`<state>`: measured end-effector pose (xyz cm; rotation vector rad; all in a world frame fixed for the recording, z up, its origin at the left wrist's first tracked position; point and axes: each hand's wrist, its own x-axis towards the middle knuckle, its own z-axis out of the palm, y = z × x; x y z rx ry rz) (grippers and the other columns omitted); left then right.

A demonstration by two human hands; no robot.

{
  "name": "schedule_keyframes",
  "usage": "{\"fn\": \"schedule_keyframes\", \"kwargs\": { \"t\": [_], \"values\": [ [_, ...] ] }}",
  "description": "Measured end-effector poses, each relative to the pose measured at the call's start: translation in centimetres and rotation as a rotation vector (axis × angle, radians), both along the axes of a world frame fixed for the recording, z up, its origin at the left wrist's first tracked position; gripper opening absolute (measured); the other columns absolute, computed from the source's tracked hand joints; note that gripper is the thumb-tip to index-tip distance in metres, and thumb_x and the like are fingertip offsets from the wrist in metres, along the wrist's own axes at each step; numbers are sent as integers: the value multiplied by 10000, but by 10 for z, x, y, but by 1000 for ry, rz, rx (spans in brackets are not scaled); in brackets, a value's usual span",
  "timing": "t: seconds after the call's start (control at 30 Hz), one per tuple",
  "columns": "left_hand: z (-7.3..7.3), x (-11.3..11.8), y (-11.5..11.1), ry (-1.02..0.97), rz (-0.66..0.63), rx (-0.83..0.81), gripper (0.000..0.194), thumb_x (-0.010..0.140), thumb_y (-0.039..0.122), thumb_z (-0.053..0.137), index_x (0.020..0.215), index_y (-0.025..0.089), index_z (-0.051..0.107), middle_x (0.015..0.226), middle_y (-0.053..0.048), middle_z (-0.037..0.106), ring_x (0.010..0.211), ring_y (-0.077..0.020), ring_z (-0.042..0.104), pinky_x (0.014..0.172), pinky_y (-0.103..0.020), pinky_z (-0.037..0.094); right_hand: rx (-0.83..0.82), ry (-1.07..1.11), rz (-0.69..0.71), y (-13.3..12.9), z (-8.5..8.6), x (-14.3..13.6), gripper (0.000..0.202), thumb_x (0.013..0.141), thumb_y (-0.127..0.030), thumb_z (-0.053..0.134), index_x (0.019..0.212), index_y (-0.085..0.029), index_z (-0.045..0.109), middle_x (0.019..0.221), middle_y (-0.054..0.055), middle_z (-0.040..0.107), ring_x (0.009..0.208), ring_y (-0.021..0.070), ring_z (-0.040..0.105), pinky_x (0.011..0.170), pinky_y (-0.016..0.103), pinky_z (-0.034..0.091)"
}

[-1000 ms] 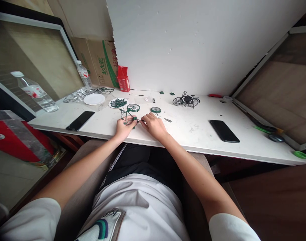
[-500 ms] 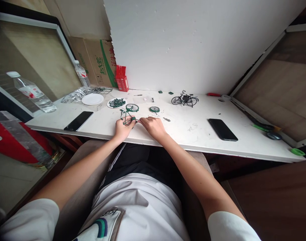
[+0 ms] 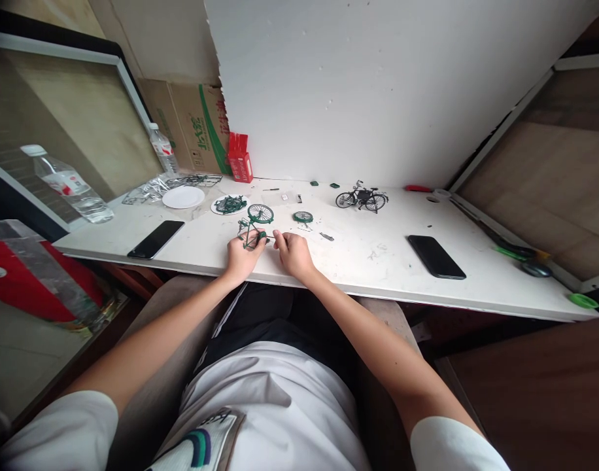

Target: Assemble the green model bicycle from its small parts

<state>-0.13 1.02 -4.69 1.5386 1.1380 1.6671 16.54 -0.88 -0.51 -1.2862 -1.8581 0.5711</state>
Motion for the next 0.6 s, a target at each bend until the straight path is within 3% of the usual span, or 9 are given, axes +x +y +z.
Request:
{"fn": "schedule_keyframes", "kwargs": {
  "t": [0.1,0.23,0.33,0.47,0.6],
  "values": [
    [0,-1,3,-40,-25,-29,296,821,307,794,1080,165,785,1023,-120,812,897,-225,773,887,-338,597,138,-239,-74,-1,-3,-1,507,1127,-556,292,940,-211,613,756,68,715,681,217,655,632,296,392],
    [0,-3,5,-63,-25,-52,317,825,325,784,1090,151,773,1043,-129,812,925,-232,773,904,-347,598,306,-437,-26,-1,-2,2,283,1130,-420,376,1175,-187,531,1065,134,735,940,250,667,591,295,351],
    [0,-2,4,-64,-34,-41,307,835,328,769,1092,161,769,1051,-117,810,955,-229,773,915,-336,598,380,-542,5,3,3,8,244,1136,-348,369,1147,-172,538,1063,142,717,1013,258,641,574,309,332],
    [1,-2,2,-68,-39,-22,302,858,333,743,1098,151,762,1040,-121,807,940,-229,773,911,-336,598,457,-669,32,8,6,17,310,1145,-352,377,1112,-151,611,976,132,715,902,235,645,614,313,340],
    [1,-2,1,-23,-29,-27,304,877,328,718,1108,134,756,1037,-130,808,903,-227,773,890,-344,600,543,-626,126,12,3,26,330,1144,-343,407,1118,-143,668,903,122,747,822,220,671,690,304,393]
  ]
}}
